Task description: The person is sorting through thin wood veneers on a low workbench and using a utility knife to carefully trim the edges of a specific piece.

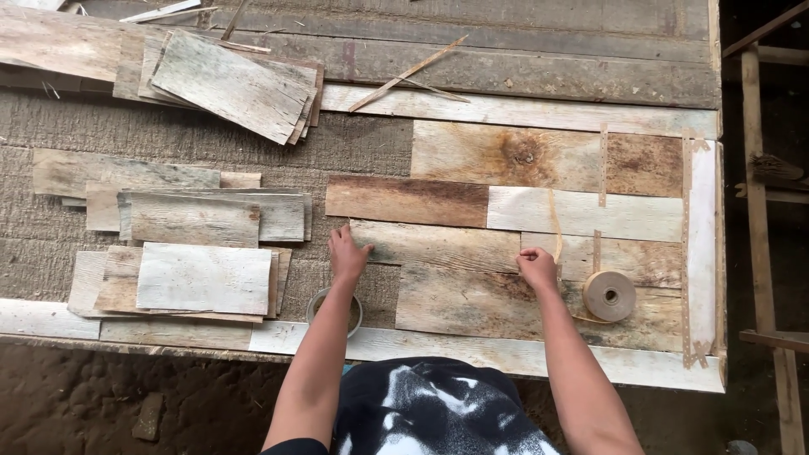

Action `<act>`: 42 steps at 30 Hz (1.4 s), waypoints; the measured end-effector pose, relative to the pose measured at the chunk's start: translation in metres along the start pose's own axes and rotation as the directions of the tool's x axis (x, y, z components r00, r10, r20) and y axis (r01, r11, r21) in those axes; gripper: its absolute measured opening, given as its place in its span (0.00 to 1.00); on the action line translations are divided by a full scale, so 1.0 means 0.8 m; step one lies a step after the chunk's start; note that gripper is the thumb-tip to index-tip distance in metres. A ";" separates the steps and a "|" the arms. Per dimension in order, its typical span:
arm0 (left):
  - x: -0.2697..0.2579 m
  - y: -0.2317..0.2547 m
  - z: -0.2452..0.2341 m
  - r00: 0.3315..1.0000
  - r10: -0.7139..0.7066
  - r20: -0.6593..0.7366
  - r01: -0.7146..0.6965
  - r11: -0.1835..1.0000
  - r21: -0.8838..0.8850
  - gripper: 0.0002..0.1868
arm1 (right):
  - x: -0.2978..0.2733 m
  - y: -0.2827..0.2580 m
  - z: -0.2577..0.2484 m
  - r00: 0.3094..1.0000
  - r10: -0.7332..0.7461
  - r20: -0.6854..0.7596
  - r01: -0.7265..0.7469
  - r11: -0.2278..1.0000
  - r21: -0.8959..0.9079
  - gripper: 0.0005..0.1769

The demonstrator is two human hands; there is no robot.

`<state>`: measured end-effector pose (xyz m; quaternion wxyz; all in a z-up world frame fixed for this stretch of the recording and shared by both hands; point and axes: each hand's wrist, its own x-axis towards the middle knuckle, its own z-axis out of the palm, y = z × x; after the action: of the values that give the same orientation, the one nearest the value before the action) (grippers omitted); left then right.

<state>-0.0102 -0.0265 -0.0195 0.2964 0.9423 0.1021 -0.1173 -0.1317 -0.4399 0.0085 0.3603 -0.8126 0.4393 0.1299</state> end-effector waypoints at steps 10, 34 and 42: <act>-0.009 -0.007 -0.014 0.997 0.068 -0.030 -0.065 0.991 0.115 0.34 | -0.006 -0.007 -0.002 0.999 0.014 -0.040 -0.014 1.000 0.013 0.18; -0.141 -0.125 -0.121 0.983 0.124 0.135 -0.141 0.982 0.124 0.15 | -0.194 -0.003 0.073 0.958 -0.208 0.197 0.172 0.967 0.188 0.16; -0.096 -0.113 -0.103 0.924 0.309 0.224 -0.353 0.916 0.191 0.12 | -0.238 0.010 0.081 0.978 -0.115 0.175 0.079 0.976 0.204 0.16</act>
<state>-0.0939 0.0846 0.0194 0.2104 0.9581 -0.1021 -0.1654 -0.2418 -0.2793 0.0593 0.4838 -0.7780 0.3742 0.1433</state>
